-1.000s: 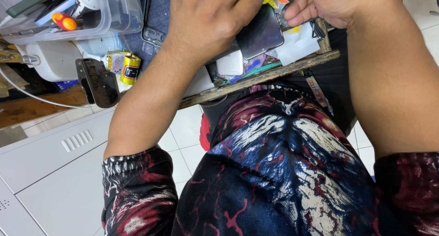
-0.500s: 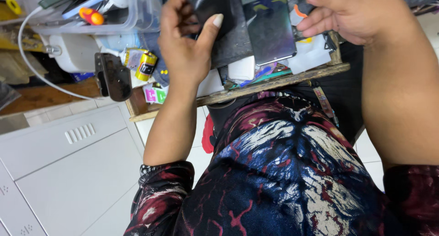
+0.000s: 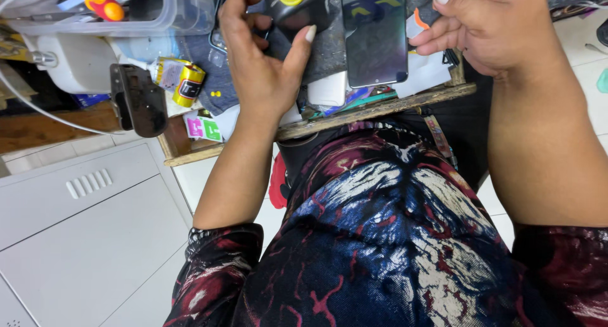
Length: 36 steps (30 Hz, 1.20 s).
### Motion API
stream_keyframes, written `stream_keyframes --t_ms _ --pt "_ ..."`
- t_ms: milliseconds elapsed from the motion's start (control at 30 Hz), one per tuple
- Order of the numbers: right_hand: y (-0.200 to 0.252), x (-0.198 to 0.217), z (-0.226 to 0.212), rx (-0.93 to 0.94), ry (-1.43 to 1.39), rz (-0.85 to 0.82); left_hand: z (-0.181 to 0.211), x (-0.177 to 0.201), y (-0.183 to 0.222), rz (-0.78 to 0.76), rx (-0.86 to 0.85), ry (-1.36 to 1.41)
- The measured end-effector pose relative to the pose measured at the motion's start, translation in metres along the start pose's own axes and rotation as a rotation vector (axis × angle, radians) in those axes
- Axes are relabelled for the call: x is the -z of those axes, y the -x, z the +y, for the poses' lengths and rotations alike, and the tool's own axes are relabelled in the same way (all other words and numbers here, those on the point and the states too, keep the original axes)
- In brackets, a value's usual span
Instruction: The person disassembles a mobile phone using a small prying tool and a screwdriver, removing the internal components and separating the screen assembly from the frame.
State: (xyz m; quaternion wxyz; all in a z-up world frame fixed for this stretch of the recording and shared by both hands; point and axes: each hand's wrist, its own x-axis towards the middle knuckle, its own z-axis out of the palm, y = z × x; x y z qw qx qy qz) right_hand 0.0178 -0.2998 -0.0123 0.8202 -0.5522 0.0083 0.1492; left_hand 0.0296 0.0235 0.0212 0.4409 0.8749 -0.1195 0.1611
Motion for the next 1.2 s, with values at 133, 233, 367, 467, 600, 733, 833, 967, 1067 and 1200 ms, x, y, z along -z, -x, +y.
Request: stream_keyframes --t_ms 133,233,367,467,600,733,833,967,1067,1200 --pt "0.001 -0.006 -0.003 -0.016 0.001 0.045 -0.004 0.002 0.021 0.122 -0.163 -0.069" --pt "0.001 0.000 0.000 -0.013 0.005 0.054 0.002 -0.001 0.035 -0.053 -0.512 -0.091" --pt "-0.005 0.010 0.018 -0.032 0.057 0.041 0.023 -0.029 0.038 -0.544 -0.469 -0.283" --pt "-0.002 -0.002 0.017 0.013 0.095 0.051 0.027 -0.053 0.028 -0.550 -0.420 -0.430" --pt "0.002 -0.020 0.007 0.012 0.273 0.185 0.022 -0.066 0.028 -0.435 -0.480 -0.478" --pt "-0.014 0.004 0.015 -0.068 0.303 -0.002 0.017 -0.067 0.033 -0.440 -0.497 -0.479" --pt "-0.026 0.014 0.021 -0.093 0.380 -0.114 0.017 -0.069 0.030 -0.434 -0.503 -0.496" --pt "-0.026 0.005 0.011 -0.148 0.465 -0.107 0.017 -0.069 0.029 -0.420 -0.516 -0.498" --pt "-0.019 -0.006 0.000 -0.162 0.529 -0.062 0.016 -0.070 0.030 -0.423 -0.520 -0.515" --pt "-0.020 -0.012 0.001 -0.117 0.498 -0.137 0.012 -0.071 0.031 -0.433 -0.530 -0.516"
